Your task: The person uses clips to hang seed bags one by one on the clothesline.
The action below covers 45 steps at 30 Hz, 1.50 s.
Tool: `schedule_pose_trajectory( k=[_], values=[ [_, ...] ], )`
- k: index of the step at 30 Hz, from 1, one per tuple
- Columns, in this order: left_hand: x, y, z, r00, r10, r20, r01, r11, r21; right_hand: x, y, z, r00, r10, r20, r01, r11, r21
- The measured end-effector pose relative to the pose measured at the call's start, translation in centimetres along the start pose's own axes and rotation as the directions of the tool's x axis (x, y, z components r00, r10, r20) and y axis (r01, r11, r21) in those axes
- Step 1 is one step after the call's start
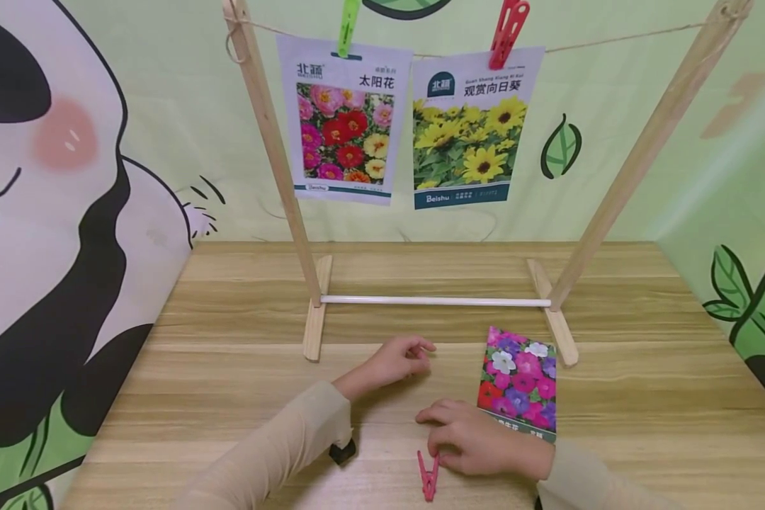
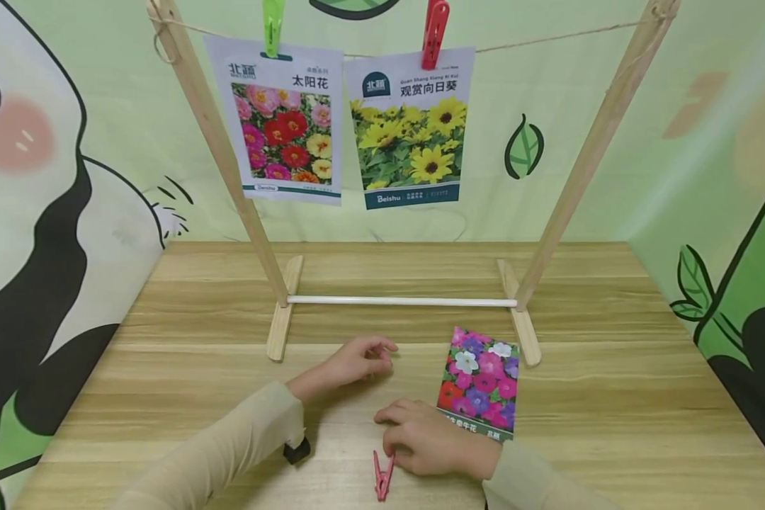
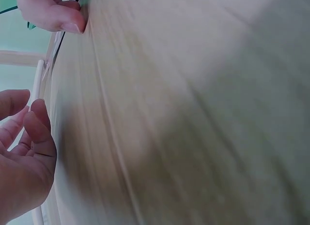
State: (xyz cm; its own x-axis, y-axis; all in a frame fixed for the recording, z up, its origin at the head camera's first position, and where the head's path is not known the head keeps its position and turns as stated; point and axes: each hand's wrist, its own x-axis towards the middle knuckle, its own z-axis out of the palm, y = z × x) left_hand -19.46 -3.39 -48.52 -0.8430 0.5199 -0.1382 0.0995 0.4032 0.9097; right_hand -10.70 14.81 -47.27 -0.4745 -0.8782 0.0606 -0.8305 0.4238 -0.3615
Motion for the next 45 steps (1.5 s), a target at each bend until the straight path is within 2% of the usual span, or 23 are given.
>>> schedule_pose_trajectory(
  k=[5,14,31,38,45],
  values=[
    [0.1,0.3,0.4,1.0,-0.002,0.001,0.002,1.0,0.0,-0.1,0.1,0.1,1.0,-0.021,-0.024,0.02,0.999,-0.037],
    [0.2,0.7,1.1,1.0,0.003,0.01,-0.003,1.0,-0.016,-0.6,0.1,0.1,1.0,-0.014,-0.008,0.014,0.999,-0.048],
    [0.9,1.2,2.1,1.0,0.006,0.018,-0.005,0.999,-0.043,-1.5,0.0,0.0,0.996,-0.047,-0.07,0.042,0.997,-0.065],
    [1.3,1.3,2.3,1.0,-0.002,0.018,0.003,0.999,-0.035,-1.7,0.1,0.5,0.993,-0.031,-0.11,0.024,0.998,-0.064],
    [1.7,1.1,2.6,1.0,-0.002,0.019,0.003,0.999,-0.033,-1.6,0.1,0.5,0.995,-0.04,-0.087,0.031,0.994,-0.109]
  ],
)
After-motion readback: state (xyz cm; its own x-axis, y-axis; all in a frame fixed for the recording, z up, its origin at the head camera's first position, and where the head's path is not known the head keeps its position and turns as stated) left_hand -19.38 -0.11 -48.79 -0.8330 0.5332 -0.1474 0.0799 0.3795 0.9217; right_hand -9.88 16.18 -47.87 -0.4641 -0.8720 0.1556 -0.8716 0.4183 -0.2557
